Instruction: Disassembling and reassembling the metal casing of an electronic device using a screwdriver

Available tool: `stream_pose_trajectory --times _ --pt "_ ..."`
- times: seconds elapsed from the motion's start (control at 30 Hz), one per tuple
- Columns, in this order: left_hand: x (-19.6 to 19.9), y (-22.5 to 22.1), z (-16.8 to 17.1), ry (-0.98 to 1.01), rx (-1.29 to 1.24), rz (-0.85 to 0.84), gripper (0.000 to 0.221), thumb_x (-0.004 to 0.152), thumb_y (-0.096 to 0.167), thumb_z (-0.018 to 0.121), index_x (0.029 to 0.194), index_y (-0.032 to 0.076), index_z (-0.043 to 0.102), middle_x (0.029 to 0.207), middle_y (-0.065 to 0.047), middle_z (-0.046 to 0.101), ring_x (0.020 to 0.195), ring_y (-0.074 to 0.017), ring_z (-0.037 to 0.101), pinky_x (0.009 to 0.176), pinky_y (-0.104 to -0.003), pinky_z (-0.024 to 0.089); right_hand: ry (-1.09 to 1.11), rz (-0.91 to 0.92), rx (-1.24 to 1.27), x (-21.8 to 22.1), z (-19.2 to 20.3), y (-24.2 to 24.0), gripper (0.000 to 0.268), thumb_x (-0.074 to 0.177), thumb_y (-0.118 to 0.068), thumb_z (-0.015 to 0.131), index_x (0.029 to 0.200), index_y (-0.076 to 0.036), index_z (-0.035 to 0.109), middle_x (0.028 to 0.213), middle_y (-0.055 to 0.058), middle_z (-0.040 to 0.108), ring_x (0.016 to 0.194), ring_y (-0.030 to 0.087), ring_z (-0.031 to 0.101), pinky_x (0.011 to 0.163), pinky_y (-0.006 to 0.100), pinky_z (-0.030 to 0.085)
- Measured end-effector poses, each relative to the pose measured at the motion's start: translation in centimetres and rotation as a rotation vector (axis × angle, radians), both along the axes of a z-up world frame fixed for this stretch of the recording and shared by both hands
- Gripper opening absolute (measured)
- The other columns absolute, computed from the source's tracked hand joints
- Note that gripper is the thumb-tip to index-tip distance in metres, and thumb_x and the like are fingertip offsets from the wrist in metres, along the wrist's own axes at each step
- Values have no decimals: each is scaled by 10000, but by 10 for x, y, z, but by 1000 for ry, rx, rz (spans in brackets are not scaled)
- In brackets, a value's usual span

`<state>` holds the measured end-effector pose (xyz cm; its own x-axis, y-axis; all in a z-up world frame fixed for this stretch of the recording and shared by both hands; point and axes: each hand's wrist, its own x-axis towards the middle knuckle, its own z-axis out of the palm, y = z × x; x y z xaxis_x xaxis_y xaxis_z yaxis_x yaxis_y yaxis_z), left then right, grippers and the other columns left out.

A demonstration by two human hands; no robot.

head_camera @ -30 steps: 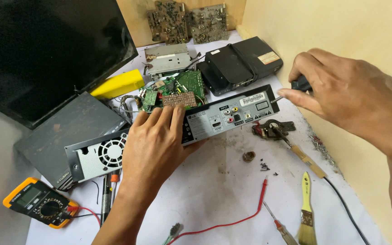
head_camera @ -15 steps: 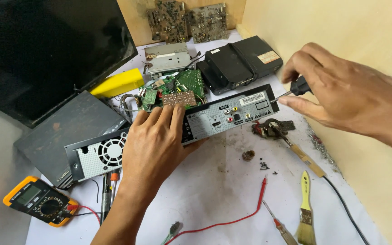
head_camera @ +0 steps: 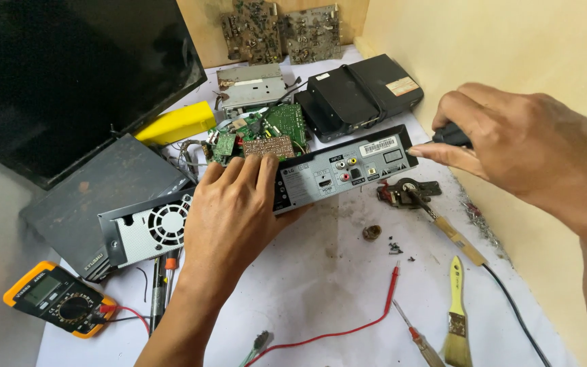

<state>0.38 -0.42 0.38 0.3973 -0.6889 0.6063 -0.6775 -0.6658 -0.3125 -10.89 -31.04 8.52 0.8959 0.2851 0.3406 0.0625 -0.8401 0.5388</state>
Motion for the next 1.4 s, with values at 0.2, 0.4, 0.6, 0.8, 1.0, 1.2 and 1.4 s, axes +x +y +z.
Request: stream_pose_trajectory --times 0.2,0.4,0.6,0.8,1.0,1.2,1.4 --pt "4 0 -2 9 13 14 678 842 757 734 1051 125 607 887 -18 631 815 -219 617 734 -347 467 264 -345 278 4 17 27 549 950 -624 595 1282 -215 440 627 14 580 512 226 643 523 373 517" --pt "2 0 0 3 -13 -16 664 871 733 720 1081 113 609 884 -23 613 820 -226 618 732 -353 466 240 -199 82 10 10 -3 377 979 -594 583 1148 -263 519 564 -73 590 525 142 674 543 324 564" --pt "-1 1 -2 -39 5 -9 679 873 733 720 1114 107 614 891 -14 619 824 -210 613 737 -336 456 231 -279 48 10 13 4 373 987 -637 549 1114 -286 537 523 -65 640 592 193 686 620 334 555" --pt "4 1 -1 -37 -5 -12 755 880 756 718 1209 82 638 1001 -32 683 900 -207 668 756 -335 500 -95 255 612 -28 -11 1 183 1067 -114 861 1065 53 786 1000 130 762 820 216 670 781 329 521" --pt "6 1 -1 -15 -6 2 764 865 741 742 1285 112 643 1008 -10 693 905 -210 652 781 -348 496 -160 132 1288 -72 -89 6 216 991 61 675 1197 123 662 1149 237 717 1038 264 705 990 325 591" --pt "5 3 1 -65 7 6 748 868 786 769 1163 108 657 966 -23 694 840 -194 661 751 -322 489 200 -451 1380 -66 -183 -10 303 1057 -299 484 1022 -129 732 1057 -77 771 976 94 665 923 266 443" --pt "4 2 1 -83 -49 -42 726 939 779 758 1153 92 657 958 -34 697 829 -227 679 750 -333 491 264 -468 1405 -69 -242 -34 234 1071 -217 406 1116 -99 602 1079 32 681 912 193 587 859 344 454"
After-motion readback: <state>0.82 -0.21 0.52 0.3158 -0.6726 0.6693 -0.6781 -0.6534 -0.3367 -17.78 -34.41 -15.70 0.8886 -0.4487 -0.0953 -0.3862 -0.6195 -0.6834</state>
